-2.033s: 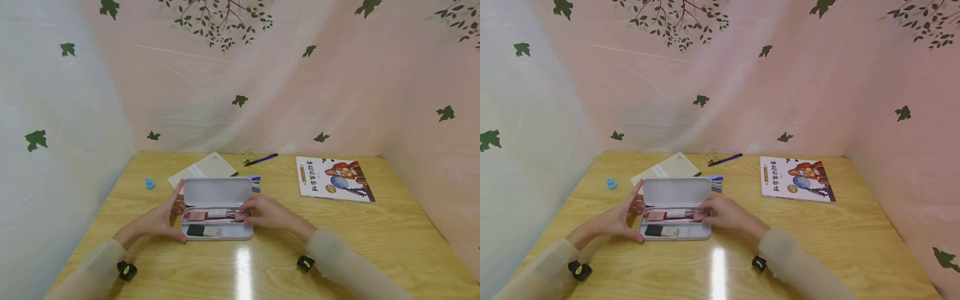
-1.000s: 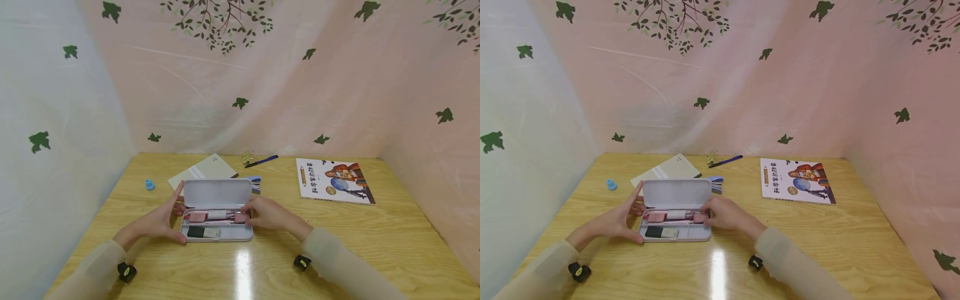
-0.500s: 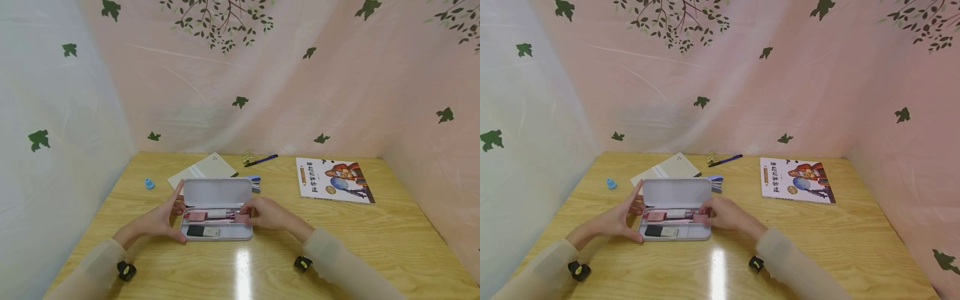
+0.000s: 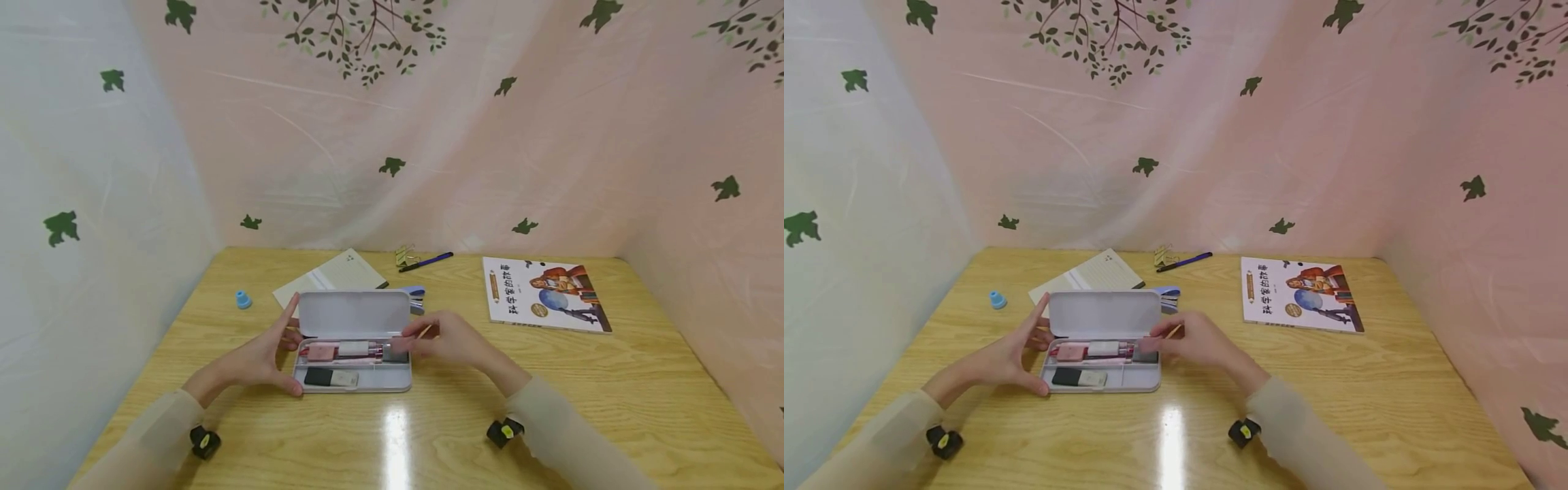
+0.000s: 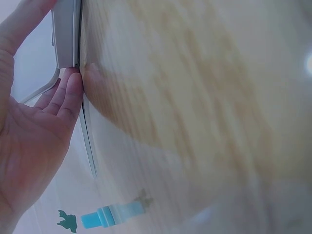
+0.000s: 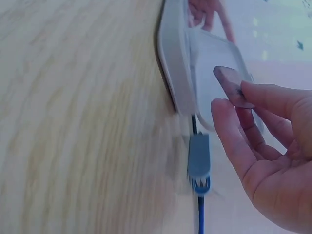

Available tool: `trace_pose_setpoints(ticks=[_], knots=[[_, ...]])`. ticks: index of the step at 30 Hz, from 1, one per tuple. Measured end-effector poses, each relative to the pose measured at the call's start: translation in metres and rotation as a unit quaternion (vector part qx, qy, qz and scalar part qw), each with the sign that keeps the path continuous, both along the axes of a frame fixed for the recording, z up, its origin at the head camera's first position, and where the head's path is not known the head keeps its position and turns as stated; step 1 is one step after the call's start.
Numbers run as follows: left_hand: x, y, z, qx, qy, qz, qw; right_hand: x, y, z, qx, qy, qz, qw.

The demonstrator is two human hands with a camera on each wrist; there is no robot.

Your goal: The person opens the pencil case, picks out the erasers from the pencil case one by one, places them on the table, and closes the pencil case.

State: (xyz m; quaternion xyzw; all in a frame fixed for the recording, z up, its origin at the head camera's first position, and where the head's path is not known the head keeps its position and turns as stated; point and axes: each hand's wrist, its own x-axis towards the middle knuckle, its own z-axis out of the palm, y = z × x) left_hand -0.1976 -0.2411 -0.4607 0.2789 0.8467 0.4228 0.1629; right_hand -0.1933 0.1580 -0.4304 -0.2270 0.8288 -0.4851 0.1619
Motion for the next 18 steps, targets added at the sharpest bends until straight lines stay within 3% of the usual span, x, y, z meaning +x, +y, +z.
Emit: trace_pose_setpoints(ticks=[6, 18], knots=[[0.001, 0.0, 0.001, -0.004, -0.002, 0.003, 1.0, -0.003, 0.023, -0.005, -0.048, -0.059, -0.052, 0.996], [0.001, 0.001, 0.001, -0.003, -0.008, 0.004, 1.0, -0.012, 0.053, -0.023, -0.029, -0.138, -0.123, 0.982]])
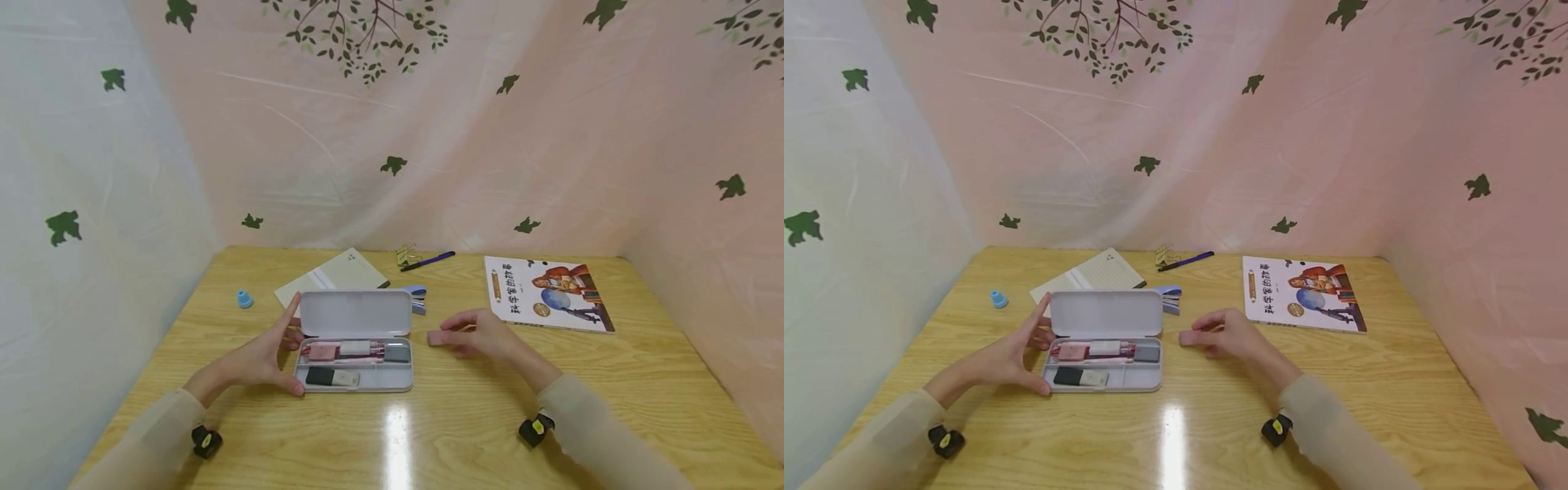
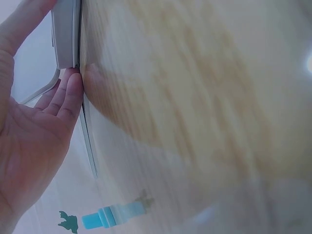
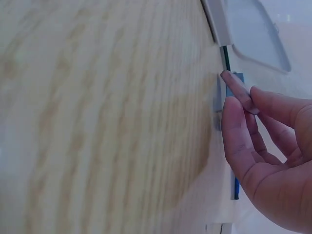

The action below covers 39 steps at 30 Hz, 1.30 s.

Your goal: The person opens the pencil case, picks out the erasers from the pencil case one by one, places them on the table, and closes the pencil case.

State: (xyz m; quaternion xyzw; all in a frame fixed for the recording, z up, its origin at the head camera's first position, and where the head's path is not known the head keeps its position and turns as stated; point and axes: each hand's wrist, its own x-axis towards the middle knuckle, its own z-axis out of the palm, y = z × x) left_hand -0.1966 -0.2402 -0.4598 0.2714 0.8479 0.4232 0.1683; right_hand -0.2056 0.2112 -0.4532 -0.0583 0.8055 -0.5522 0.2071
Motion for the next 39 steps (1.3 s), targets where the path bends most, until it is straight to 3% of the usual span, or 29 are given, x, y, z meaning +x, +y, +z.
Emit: trace_pose_setpoints(ticks=[10, 39], knots=[[-0.001, 0.0, 0.0, -0.002, 0.001, 0.001, 1.0, -0.007, 0.003, -0.006, -0.018, -0.035, -0.024, 0.999], [-0.001, 0.0, -0.001, -0.004, -0.002, 0.002, 1.0, -0.001, 0.013, 0.0, 0.024, 0.007, 0.022, 0.999]])
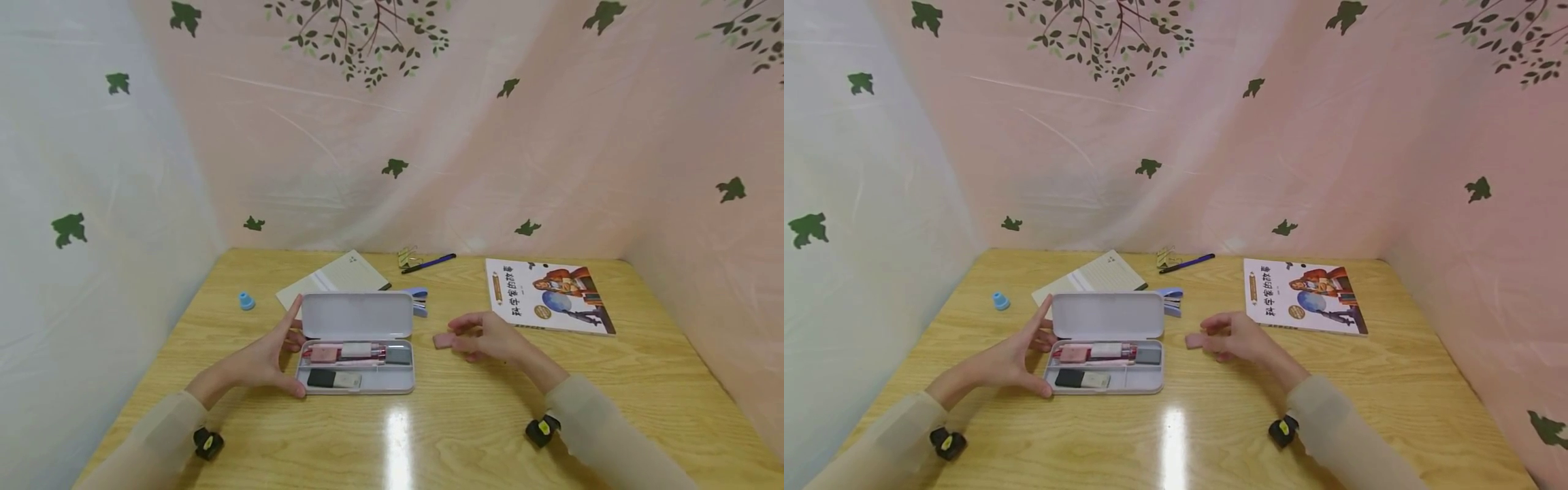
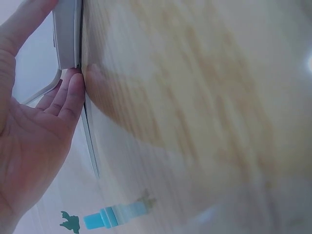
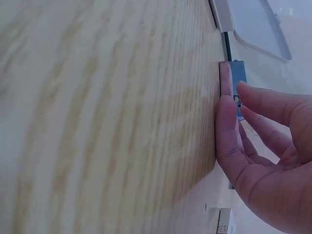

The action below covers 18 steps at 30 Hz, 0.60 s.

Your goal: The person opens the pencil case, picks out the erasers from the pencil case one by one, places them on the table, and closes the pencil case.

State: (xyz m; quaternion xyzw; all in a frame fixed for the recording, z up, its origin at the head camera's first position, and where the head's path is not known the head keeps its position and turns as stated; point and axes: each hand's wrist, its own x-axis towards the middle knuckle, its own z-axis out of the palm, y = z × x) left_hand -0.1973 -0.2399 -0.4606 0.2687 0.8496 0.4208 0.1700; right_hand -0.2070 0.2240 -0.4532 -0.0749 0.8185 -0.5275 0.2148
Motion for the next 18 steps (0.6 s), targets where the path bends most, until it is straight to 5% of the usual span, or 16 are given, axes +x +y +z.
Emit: trace_pose_setpoints(ticks=[6, 9, 14, 18], knots=[[0.001, 0.0, 0.0, 0.0, -0.001, 0.0, 1.0, 0.0, -0.003, 0.001, 0.02, 0.016, -0.007, 1.0], [0.001, 0.0, 0.0, 0.0, 0.0, -0.001, 1.0, 0.002, -0.009, 0.006, 0.038, 0.061, 0.013, 0.997], [0.001, 0.0, 0.0, 0.0, 0.001, -0.001, 1.0, 0.011, -0.032, 0.02, 0.056, 0.182, 0.092, 0.977], [0.001, 0.0, 0.0, 0.001, 0.0, 0.001, 1.0, 0.013, -0.052, 0.025, 0.057, 0.221, 0.142, 0.963]])
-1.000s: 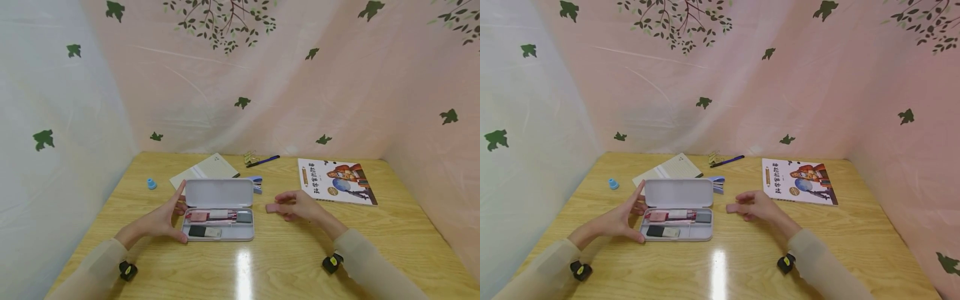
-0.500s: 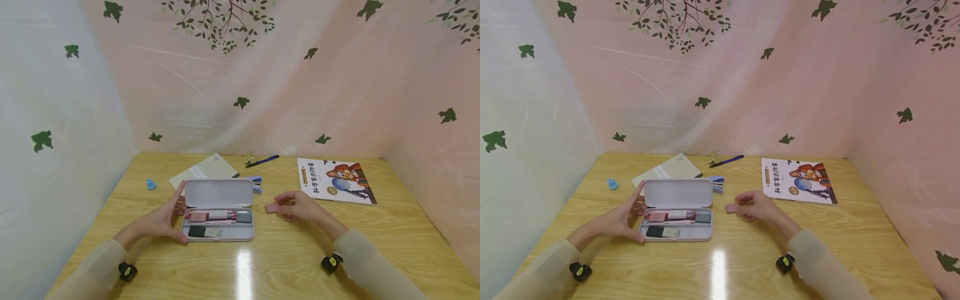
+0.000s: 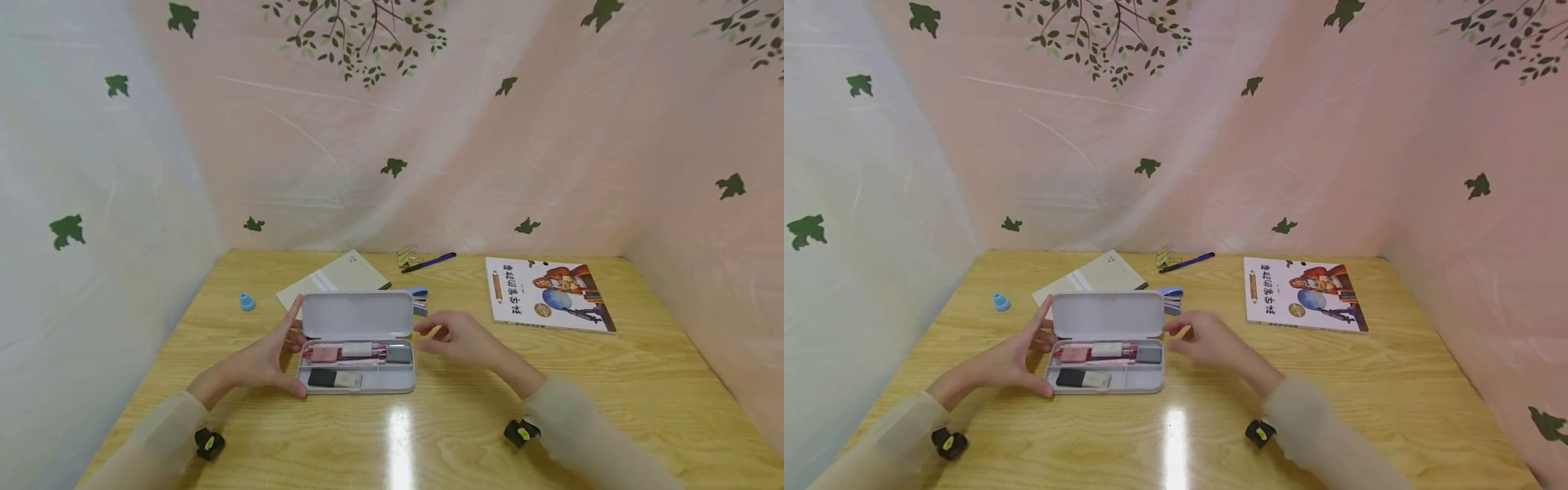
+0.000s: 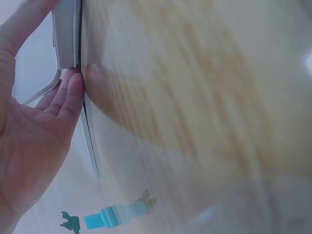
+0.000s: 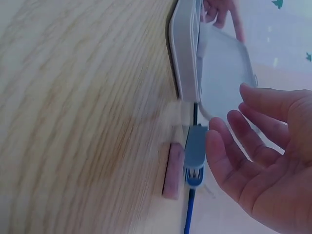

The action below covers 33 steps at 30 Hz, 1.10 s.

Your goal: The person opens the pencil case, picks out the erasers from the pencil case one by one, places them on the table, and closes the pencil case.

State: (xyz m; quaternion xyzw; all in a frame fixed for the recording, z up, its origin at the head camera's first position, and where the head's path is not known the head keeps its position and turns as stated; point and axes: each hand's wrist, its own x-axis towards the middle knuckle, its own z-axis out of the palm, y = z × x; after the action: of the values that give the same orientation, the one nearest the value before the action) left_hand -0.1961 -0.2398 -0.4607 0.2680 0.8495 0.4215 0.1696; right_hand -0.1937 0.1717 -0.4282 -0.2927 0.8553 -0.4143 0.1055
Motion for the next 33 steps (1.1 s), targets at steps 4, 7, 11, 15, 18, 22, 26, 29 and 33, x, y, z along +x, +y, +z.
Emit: trace_pose_setpoints(ticks=[4, 7, 11, 15, 18, 22, 26, 29, 33], knots=[[-0.001, 0.001, -0.001, -0.002, 0.001, 0.002, 1.0, -0.001, -0.015, -0.002, 0.023, 0.013, 0.028, 0.999], [-0.001, 0.001, -0.003, -0.005, 0.002, 0.002, 1.0, 0.0, -0.021, -0.003, 0.039, 0.015, 0.038, 0.998], [-0.001, 0.001, -0.004, -0.007, 0.001, 0.005, 1.0, 0.001, -0.025, -0.004, 0.057, 0.016, 0.04, 0.997], [-0.002, 0.001, -0.004, -0.005, 0.005, 0.003, 1.0, 0.003, -0.029, -0.004, 0.08, 0.03, 0.039, 0.996], [-0.001, -0.001, -0.003, -0.001, 0.013, -0.001, 0.9999, 0.002, -0.033, -0.005, 0.1, 0.048, 0.042, 0.993], [0.002, -0.004, -0.002, -0.004, 0.013, 0.005, 0.9999, 0.002, -0.039, -0.006, 0.115, 0.061, 0.048, 0.99], [0.003, -0.005, -0.001, -0.007, 0.007, 0.008, 0.9999, 0.002, -0.041, -0.006, 0.121, 0.057, 0.046, 0.99], [0.001, -0.004, -0.001, -0.002, 0.013, 0.004, 0.9999, 0.001, -0.041, -0.007, 0.129, 0.055, 0.04, 0.989], [-0.003, 0.0, -0.003, 0.006, 0.018, -0.005, 0.9998, 0.0, -0.038, -0.009, 0.139, 0.054, 0.032, 0.988]])
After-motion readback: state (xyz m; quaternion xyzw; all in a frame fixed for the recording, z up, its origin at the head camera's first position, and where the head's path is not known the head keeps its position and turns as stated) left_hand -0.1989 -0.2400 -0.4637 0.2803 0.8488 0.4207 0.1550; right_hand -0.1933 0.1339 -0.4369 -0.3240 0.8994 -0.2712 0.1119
